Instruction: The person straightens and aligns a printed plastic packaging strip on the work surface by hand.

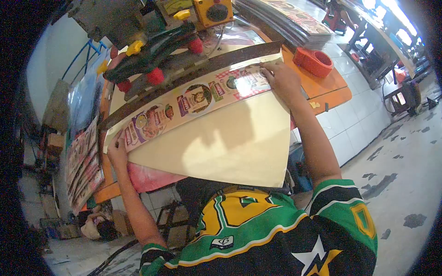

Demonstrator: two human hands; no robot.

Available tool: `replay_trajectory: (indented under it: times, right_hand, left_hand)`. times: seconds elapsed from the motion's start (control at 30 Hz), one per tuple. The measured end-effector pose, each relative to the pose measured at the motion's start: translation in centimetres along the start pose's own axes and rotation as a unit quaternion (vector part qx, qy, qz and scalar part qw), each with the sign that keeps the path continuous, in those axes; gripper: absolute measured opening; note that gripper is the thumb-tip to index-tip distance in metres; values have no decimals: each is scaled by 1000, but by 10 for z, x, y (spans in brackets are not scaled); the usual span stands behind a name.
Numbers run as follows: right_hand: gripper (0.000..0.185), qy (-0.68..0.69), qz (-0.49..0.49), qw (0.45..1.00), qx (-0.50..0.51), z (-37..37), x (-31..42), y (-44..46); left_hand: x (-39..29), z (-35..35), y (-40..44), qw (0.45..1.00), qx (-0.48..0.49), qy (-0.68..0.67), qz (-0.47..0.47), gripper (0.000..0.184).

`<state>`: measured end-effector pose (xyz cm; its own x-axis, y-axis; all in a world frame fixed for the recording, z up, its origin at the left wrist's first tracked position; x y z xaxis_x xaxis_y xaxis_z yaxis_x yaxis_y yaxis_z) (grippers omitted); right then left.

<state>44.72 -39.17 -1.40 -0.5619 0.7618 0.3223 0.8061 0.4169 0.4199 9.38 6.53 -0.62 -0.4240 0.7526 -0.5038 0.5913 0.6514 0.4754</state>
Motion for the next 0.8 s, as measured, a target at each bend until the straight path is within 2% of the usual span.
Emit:
replay_trajectory:
  times: [0.1,0.4,0.5,0.57,0.67,0.73,0.8]
  right_hand:
    - [33,-25,23,999,25,1,-2,-1]
    - [34,-9,13,1000,23,2,-3,-3]
    - [32,62,-18,998,-14,-3,2,-3]
    - [31,3,29,999,33,-2,1,0]
    - [30,11,3,999,30,1,-5,2]
    - [31,33,-18,999,7,4,-7,1]
    - [31,58,-19,998,20,6,-7,1]
  left_hand:
    - [-5,-2,-1,998,26,8,-51,31]
    - [-2,-1,0,999,36,-10,-30,31]
    - [-1,0,1,999,35,-23,-13,31]
    - [-1,-2,2,998,45,-16,-41,30]
    - [-1,-2,2,996,39,7,-77,30]
    - [9,1,4,999,40,-12,-23,31]
    - [13,1,4,999,32,-13,-24,31]
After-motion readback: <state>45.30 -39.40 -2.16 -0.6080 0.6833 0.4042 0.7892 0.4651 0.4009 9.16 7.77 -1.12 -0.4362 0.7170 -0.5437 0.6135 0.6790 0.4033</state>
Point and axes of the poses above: each hand's wrist, its own y-axis towards the middle knuckle, its own z-axis out of the palm, x = y × z, the point moved 4 cm from there along y, towards the middle knuckle
